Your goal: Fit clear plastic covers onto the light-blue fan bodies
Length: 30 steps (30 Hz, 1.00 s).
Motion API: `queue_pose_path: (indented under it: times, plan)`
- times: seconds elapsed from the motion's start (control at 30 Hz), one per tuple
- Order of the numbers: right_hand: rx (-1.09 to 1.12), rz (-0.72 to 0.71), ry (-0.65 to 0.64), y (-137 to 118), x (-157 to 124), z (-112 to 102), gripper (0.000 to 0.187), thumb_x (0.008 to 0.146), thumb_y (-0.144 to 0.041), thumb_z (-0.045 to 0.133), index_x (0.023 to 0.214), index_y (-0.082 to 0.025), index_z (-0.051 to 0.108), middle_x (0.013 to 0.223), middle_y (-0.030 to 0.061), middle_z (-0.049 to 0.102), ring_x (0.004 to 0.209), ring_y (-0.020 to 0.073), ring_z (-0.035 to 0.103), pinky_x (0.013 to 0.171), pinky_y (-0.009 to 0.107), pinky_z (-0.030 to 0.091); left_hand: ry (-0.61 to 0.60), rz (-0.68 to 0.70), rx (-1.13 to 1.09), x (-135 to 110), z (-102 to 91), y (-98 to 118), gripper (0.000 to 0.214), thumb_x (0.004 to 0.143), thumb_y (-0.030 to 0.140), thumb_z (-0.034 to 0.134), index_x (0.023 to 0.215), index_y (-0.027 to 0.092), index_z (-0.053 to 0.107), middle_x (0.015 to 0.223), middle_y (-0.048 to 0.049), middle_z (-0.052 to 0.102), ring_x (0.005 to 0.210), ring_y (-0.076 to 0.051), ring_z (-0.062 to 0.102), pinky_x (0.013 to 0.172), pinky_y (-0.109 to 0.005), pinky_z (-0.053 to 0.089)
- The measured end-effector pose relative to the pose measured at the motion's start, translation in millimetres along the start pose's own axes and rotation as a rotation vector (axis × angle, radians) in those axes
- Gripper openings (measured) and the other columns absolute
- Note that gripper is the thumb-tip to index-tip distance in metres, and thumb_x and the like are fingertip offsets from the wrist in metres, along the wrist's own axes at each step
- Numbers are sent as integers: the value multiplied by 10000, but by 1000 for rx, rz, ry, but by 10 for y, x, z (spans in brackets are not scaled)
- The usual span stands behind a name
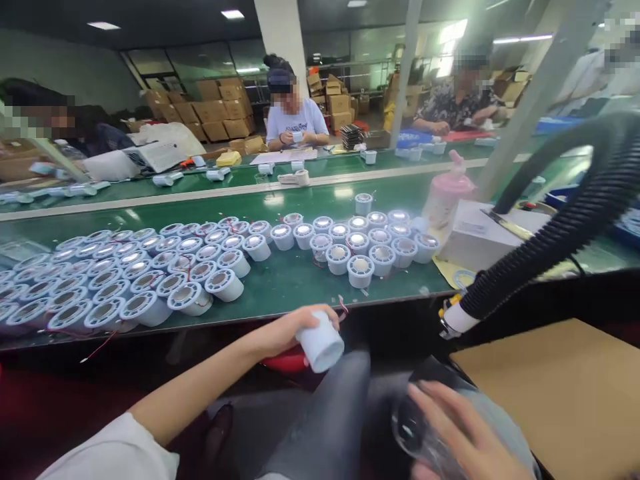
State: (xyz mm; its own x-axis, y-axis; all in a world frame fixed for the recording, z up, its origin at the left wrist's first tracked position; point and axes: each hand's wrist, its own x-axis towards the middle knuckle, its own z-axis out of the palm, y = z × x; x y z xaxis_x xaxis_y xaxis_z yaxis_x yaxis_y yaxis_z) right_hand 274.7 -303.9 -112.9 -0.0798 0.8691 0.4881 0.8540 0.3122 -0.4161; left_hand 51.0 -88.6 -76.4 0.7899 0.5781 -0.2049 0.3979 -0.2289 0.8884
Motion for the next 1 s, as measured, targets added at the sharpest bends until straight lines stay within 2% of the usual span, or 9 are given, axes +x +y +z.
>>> queue_pose_path:
  times: [0.13, 0.2, 0.27, 0.37, 0.5, 0.6, 0.77, 0.9, 1.0]
  plan:
    - [-213, 87, -38, -211, 150, 208, 543, 874, -216, 536, 1400, -320, 451, 1274, 144, 544, 1039, 360, 606, 784, 500, 590, -442, 29, -167, 105, 448, 109, 415, 905, 489, 420, 970, 139, 633, 827, -58, 642, 653, -144, 590, 600, -255, 472]
    - [-280, 167, -71, -250, 230, 239, 446, 838, -143, 569, 1272, -249, 581, 1275, 158, 545, 1033, 372, 584, 802, 531, 566, -515, 112, -109, 127, 528, 196, 345, 894, 445, 501, 998, 152, 650, 864, -48, 636, 739, -154, 593, 701, -272, 479]
    - [-261, 246, -124, -241, 246, 212, 298, 797, -69, 586, 1046, -209, 673, 1274, 145, 556, 1063, 372, 559, 804, 512, 557, -418, 222, 41, 131, 562, 270, 236, 885, 339, 547, 976, 162, 673, 943, -47, 620, 850, -167, 585, 808, -287, 460]
    - [7, 401, -200, -214, 190, 110, 146, 756, -70, 665, 797, -208, 638, 1294, 95, 545, 1124, 336, 540, 828, 441, 546, -240, 275, 135, 121, 619, 296, 177, 861, 292, 605, 982, 178, 667, 997, -44, 581, 913, -172, 565, 836, -289, 443]
    - [425, 592, -164, -210, 155, -10, 182, 894, -273, 591, 724, -210, 605, 1198, 64, 556, 1011, 224, 592, 855, 368, 503, -141, 295, -3, 142, 735, 161, 491, 667, 418, 817, 1072, 205, 639, 1001, -39, 547, 897, -179, 563, 786, -285, 465]
    - [548, 663, -113, -193, 166, -47, 294, 942, -316, 510, 690, -203, 611, 1110, 59, 561, 946, 193, 582, 778, 320, 483, -143, 342, -26, 183, 783, 38, 674, 551, 446, 876, 1152, 249, 644, 1011, -43, 512, 939, -198, 563, 820, -316, 483]
    - [786, 804, 13, -109, 145, -35, 340, 884, -342, 624, 585, -187, 586, 994, 48, 590, 921, 180, 573, 736, 270, 490, -253, 427, -35, 194, 779, -31, 691, 567, 353, 886, 1203, 259, 633, 1206, -86, 542, 1138, -254, 540, 1017, -407, 424]
    - [1092, 899, 108, -45, 117, -3, 289, 841, -372, 693, 605, -209, 667, 1051, 55, 644, 995, 219, 617, 710, 281, 557, -383, 224, -256, 133, 783, 3, 672, 682, 274, 819, 1293, 236, 542, 1241, -98, 583, 1128, -247, 579, 950, -380, 493]
    - [1010, 739, 71, -34, 82, 11, 66, 786, -323, 759, 819, -267, 749, 1195, 51, 647, 1146, 271, 593, 856, 358, 566, -383, 85, -473, 91, 806, 13, 638, 719, 214, 783, 1296, 220, 510, 1275, -103, 570, 1105, -224, 596, 944, -363, 499]
